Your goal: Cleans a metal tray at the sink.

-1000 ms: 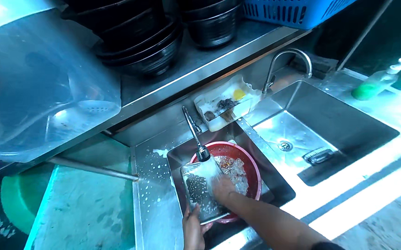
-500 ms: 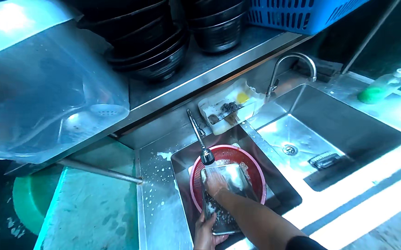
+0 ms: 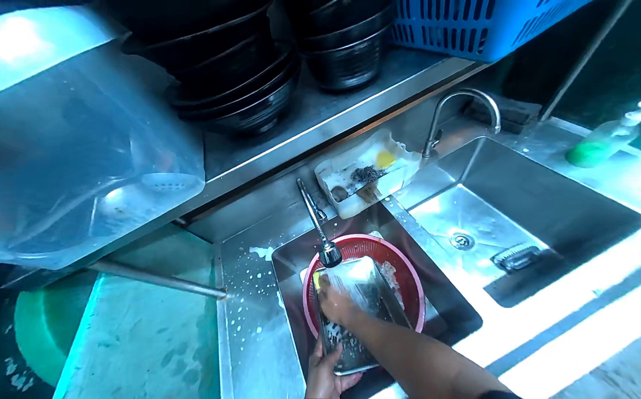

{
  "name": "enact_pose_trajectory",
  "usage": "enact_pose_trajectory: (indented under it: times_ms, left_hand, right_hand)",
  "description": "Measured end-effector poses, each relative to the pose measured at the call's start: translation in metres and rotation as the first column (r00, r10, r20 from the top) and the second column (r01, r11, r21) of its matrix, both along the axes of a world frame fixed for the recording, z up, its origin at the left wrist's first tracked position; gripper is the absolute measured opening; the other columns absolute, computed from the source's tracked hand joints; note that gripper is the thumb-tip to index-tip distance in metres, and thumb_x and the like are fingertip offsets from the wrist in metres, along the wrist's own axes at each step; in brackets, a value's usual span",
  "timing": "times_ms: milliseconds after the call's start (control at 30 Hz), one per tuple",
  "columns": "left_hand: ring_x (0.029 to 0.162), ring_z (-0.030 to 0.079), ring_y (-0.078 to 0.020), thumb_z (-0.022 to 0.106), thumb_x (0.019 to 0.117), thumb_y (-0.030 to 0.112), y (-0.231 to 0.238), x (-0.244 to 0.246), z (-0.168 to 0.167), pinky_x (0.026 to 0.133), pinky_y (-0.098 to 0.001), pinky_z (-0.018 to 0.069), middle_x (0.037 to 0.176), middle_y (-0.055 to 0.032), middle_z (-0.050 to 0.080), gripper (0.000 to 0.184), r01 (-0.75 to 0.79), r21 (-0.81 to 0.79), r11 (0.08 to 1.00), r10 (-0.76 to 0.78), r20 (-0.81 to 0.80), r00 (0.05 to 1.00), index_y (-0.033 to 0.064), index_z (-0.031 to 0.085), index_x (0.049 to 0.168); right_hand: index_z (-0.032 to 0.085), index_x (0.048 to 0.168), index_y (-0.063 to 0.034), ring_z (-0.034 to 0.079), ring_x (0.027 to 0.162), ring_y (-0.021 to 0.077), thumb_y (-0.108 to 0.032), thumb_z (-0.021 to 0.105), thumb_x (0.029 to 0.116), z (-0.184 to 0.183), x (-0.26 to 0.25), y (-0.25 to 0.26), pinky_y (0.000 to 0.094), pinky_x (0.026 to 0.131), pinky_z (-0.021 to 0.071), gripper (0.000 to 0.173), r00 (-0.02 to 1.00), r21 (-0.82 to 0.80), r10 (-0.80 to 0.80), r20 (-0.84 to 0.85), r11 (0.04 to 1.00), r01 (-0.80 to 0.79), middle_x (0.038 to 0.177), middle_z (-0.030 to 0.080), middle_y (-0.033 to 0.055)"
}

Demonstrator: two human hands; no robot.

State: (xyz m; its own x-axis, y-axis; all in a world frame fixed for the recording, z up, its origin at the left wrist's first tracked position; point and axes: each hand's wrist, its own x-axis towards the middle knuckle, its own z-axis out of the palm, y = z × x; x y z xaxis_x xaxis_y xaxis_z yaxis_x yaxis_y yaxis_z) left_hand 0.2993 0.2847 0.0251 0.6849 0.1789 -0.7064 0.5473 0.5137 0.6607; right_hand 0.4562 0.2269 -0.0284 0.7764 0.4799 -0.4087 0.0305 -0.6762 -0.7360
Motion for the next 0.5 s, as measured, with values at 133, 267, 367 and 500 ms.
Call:
enact_pose_trajectory:
  times_ms: [133,267,367,500]
  left_hand:
    - [0.094,0.072,-0.0471,0.046,0.1084,0.012,0.01,0.002,-0.007,0.074,-0.0598,0.0621,0.125,-0.0315,0.063,0.057,0.017,-0.031,0.999,-0.017,0.009,1.0,0.0167,0.023,0.161]
    - [0.095,0.069,-0.0448,0.029,0.1117,0.039,0.018,0.007,-0.038,0.077,-0.0599,0.0584,0.125,-0.0281,0.063,0.048,-0.075,-0.22,0.973,0.072,-0.021,0.997,0.0227,0.03,0.156]
    - [0.098,0.067,-0.0435,0.025,0.1098,0.047,0.018,0.013,-0.051,0.077,-0.0616,0.0566,0.121,-0.0255,0.065,0.053,-0.127,-0.27,0.954,0.116,-0.058,0.992,0.0116,0.046,0.142]
    - [0.101,0.065,-0.044,0.032,0.1079,0.043,0.013,0.021,-0.056,0.075,-0.0641,0.0545,0.123,-0.0236,0.063,0.046,-0.165,-0.227,0.96,0.146,-0.097,0.984,0.013,0.047,0.14]
  right_hand:
    - [0.044,0.155,-0.0066,0.04,0.149,0.027,-0.028,0.041,0.1076,-0.005,-0.018,-0.002,0.047,0.124,0.0319,0.052,0.986,0.192,-0.037,-0.163,0.979,0.069,0.16,0.043,0.0149]
    - [0.032,0.162,-0.01,0.051,0.14,0.0293,-0.032,0.044,0.1075,-0.009,-0.051,-0.004,0.0505,0.118,0.0393,0.06,0.931,0.333,-0.023,-0.364,0.93,0.153,0.151,0.053,0.0192]
    - [0.045,0.154,-0.0071,0.056,0.132,0.032,-0.036,0.04,0.1088,-0.016,-0.061,-0.006,0.0534,0.113,0.0432,0.054,0.908,0.306,-0.015,-0.42,0.939,0.157,0.142,0.059,0.0209]
    - [0.06,0.137,-0.0044,0.06,0.125,0.0337,-0.044,0.033,0.1105,-0.015,-0.06,-0.017,0.0563,0.106,0.0461,0.054,0.877,0.221,-0.035,-0.478,0.962,0.159,0.134,0.062,0.0219]
